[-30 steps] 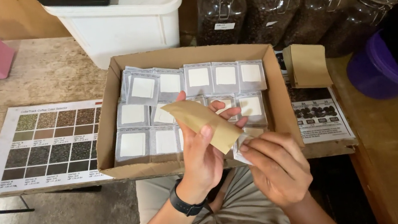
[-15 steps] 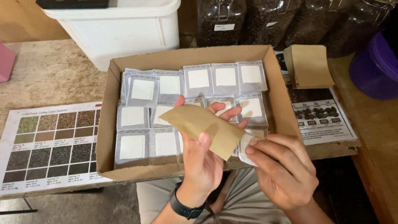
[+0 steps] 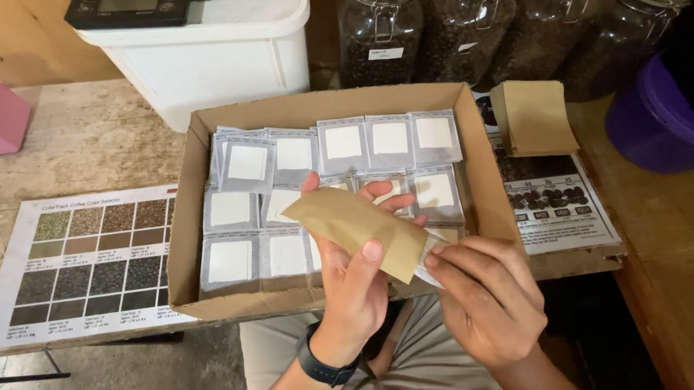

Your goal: The person organizes small white square packets in a cardboard box, handling several brown paper envelopes and placing them on a wooden surface next to the box.

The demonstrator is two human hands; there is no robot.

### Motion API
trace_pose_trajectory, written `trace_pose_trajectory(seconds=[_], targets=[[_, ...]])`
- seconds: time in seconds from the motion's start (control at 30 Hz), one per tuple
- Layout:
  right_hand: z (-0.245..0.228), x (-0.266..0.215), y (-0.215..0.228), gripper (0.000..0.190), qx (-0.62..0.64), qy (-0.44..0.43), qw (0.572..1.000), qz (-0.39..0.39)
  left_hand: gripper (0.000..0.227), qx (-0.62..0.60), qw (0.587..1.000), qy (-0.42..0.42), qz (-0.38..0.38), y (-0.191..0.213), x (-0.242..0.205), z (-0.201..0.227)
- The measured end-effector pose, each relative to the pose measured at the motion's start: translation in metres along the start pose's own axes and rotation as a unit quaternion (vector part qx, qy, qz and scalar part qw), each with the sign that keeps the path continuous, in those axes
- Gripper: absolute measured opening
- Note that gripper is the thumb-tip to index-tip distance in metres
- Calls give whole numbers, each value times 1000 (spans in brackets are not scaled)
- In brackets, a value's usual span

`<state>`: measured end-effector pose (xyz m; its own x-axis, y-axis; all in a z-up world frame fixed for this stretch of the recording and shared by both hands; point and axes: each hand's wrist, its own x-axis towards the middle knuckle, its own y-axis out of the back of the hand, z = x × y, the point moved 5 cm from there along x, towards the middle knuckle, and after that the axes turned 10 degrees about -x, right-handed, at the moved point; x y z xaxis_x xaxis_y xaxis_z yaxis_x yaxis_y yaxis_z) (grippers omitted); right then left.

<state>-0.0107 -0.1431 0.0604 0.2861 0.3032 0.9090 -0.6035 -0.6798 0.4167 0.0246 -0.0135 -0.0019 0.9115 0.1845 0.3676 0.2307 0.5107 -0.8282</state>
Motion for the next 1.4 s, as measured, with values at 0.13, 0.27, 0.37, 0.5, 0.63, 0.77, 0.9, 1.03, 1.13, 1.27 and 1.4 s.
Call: trace_pose_trajectory(seconds=[0.13,0.27,0.37,0.5,0.63,0.77,0.9,1.03,1.13,1.27,1.4], targets=[[-1,-3,-1,12,-20,12,1000,-9,90,30,1000,-10,-3,-1,1,1],[-2,1,0,14,-20,13,1000,4,89,54,998,-10,-11,-2,2,2],[2,-10,-1,9,-23,2,1000,0,90,41,999,-8,-6,-3,2,1],[11,-12,-4,8,52,-75,996,6,87,42,999,-6,16,-4,1,2],[14,-19,-15,5,95,-63,994,-4,84,45,998,-1,41,-4,3,2],[2,-13,-15,11,81,-58,995,-27,80,47,998,8,45,-3,3,2],[4,-19,-10,7,58,-68,996,30,83,39,998,7,38,-3,3,2],[3,-15,-6,10,60,-77,993,60,81,28,999,12,27,-2,2,1],[5,-17,-8,13,88,-56,994,-14,76,-7,999,11,37,3,1,0],[3,-27,-13,20,112,-57,992,-1,75,-28,997,24,62,6,3,1],[9,-36,-8,12,60,-128,989,38,75,-48,997,40,45,7,3,-1]])
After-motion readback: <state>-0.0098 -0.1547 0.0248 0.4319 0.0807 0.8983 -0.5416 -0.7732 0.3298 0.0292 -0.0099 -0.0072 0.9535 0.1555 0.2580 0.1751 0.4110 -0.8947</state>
